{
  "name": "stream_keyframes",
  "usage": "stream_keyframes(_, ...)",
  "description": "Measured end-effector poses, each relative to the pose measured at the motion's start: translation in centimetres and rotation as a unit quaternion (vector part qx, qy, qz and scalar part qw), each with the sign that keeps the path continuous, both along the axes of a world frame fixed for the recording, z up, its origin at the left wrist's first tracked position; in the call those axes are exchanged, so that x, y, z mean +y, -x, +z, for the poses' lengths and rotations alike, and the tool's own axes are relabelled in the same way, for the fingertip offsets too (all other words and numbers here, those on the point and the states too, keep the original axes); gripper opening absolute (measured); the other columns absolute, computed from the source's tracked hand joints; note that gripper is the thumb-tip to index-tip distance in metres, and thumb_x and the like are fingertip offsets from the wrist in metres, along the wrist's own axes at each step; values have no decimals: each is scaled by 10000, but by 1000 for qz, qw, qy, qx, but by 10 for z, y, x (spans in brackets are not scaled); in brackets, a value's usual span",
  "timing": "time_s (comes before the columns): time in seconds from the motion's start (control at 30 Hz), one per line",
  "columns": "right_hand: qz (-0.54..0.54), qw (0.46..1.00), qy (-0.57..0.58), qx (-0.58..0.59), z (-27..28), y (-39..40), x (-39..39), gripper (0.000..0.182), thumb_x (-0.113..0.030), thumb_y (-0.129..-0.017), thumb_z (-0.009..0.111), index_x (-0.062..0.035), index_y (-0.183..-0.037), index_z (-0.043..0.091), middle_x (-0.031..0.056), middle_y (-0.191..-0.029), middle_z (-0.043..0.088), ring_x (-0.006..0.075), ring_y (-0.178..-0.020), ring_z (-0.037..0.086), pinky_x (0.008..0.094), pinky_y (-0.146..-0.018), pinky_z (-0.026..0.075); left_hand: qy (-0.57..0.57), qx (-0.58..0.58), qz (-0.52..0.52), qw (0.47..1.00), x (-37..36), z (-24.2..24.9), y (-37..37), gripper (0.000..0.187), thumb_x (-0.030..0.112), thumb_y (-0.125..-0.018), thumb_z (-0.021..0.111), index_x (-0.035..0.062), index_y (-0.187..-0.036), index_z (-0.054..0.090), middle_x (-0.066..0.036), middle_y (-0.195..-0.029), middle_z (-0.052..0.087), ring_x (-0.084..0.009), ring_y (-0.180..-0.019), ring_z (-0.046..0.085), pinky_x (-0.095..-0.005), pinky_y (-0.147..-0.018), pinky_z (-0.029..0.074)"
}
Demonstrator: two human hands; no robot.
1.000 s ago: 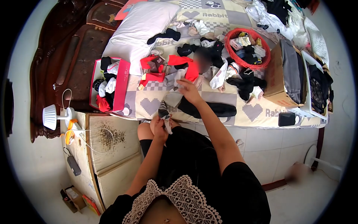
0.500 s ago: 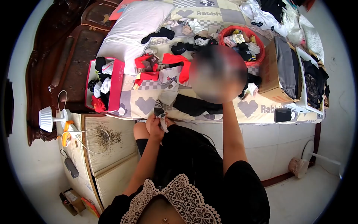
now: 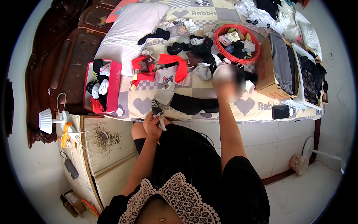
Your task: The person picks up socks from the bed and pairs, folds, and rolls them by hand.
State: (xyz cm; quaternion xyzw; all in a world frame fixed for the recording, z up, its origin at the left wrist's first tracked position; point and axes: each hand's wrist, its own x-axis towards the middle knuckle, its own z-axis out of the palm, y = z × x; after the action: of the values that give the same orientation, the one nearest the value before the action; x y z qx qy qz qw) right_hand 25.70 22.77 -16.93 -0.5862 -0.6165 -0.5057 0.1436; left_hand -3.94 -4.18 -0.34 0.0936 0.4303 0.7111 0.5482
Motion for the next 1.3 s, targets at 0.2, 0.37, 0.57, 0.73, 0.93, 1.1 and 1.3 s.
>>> stream_keyframes(0.2, -95, 995, 18, -26, 64, 20, -19, 339, -172, -880, 491, 24, -1157, 493, 146, -1083, 561, 274, -948, 565, 351, -822, 464, -4, 7, -12, 1000, -2, -2, 1, 234, -24, -852, 482, 70, -1066, 472, -57, -933, 584, -167, -810, 578, -278, -719, 489)
stream_keyframes(0.37, 252, 908, -5, 336, 107, 45, -44, 258, -194, -807, 552, -23, -1000, 571, 129, -855, 600, 275, -832, 589, 347, -735, 480, -6, -3, -17, 1000, -1, 4, -2, 236, -23, -850, 484, 74, -1064, 465, -57, -922, 580, -170, -802, 579, -281, -712, 492)
stream_keyframes(0.57, 168, 577, 465, 650, 172, 124, -65, 369, -245, -755, 578, -39, -1055, 514, 175, -862, 592, 329, -773, 577, 415, -736, 444, -10, -6, -4, 1000, -4, -5, 2, 225, -6, -852, 492, 73, -1058, 445, -68, -911, 579, -191, -793, 584, -289, -707, 498)
stream_keyframes(0.73, 149, 641, 508, 556, 123, 167, -45, 317, -242, -766, 608, -33, -996, 546, 108, -727, 596, 243, -692, 583, 350, -670, 448, 3, 6, -2, 1000, -5, -8, 3, 220, 1, -853, 498, 71, -1054, 440, -76, -904, 577, -197, -780, 587, -301, -683, 510)
stream_keyframes(0.93, 346, 152, 343, 860, 164, 155, 17, 79, -145, -814, 597, -91, -770, 558, 11, -660, 545, 121, -582, 527, 279, -560, 459, 30, -8, 16, 999, -5, -9, 2, 203, 0, -856, 500, 71, -1034, 434, -76, -884, 580, -183, -749, 590, -298, -666, 516)
stream_keyframes(1.1, 383, 69, 193, 901, 211, 114, 19, 130, -158, -858, 594, -93, -762, 534, -5, -667, 504, 87, -550, 495, 243, -478, 425, -10, -50, -22, 998, -3, -1, 3, 223, -18, -859, 482, 82, -1051, 427, -75, -913, 577, -171, -783, 587, -301, -678, 518)
stream_keyframes(1.3, 184, 148, 415, 879, 139, 94, -11, 331, -334, -893, 501, -55, -1058, 568, 21, -741, 536, 158, -632, 539, 340, -582, 466, -11, -46, -19, 999, -3, -1, 2, 224, -15, -858, 491, 75, -1055, 435, -63, -921, 575, -162, -780, 585, -279, -681, 508)
